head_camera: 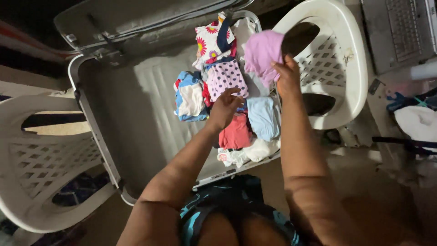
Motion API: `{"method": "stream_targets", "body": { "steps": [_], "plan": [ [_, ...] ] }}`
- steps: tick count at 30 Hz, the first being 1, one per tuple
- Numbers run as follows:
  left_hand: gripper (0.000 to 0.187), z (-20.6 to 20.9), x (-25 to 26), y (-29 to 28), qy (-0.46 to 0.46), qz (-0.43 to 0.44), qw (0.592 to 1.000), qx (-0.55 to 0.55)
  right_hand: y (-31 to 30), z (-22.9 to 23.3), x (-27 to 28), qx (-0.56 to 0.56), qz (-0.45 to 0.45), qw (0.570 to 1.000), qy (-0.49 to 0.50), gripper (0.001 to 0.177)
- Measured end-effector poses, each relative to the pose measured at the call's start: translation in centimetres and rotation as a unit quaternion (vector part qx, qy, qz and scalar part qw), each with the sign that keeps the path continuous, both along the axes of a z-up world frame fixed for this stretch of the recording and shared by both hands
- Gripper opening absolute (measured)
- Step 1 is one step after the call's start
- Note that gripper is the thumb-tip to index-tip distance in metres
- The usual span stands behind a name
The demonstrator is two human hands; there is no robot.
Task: Packing and organizing baby clothes into a suitcase.
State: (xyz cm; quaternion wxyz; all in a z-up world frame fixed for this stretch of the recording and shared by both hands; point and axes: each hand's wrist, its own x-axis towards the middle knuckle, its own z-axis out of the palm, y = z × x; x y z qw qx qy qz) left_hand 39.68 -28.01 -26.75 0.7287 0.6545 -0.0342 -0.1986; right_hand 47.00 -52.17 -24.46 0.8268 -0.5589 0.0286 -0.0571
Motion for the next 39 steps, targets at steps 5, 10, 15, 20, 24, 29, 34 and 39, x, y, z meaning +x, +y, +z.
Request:
{"method": "stream_targets", "body": {
  "steps": [5,10,15,20,24,29,34,39],
  "plan": [
    [0.049,-0.2,1.5,-2.3,-0.038,0.018,0.993,0.113,-4.1,-22.6,1.1,-0.286,0.031,0.95,0.122,0.015],
    [0.051,3.0,3.1,-4.3,-0.177,0.015,0.942,0.285,-3.6,-16.3,-0.1,-0.285,-0.042,0.937,0.195,0.021],
    [0.059,1.1,6.6,-7.1,-0.373,0.018,0.87,0.322,-4.6,-20.3,2.1,-0.196,0.038,0.973,0.113,0.048],
    [0.059,-3.5,9.2,-9.5,-0.357,-0.065,0.815,0.452,-1.6,-14.4,-0.7,-0.558,-0.056,0.827,0.04,0.059],
    [0.064,-9.5,11.2,-10.3,-0.347,-0.124,0.74,0.563,2.7,-9.1,-3.7,-0.594,-0.123,0.785,-0.125,0.065],
    [0.065,-9.2,12.2,-9.9,-0.325,-0.174,0.767,0.525,4.3,-15.1,-5.3,-0.666,-0.097,0.739,-0.03,0.064],
    [0.073,-8.1,13.1,-10.3,-0.297,-0.236,0.73,0.568,3.9,-17.4,-5.3,-0.725,-0.089,0.678,-0.084,0.061],
    [0.071,-9.0,13.7,-11.2,-0.264,-0.235,0.722,0.595,1.5,-18.7,-4.3,-0.669,-0.025,0.737,-0.091,0.062]
  ]
}}
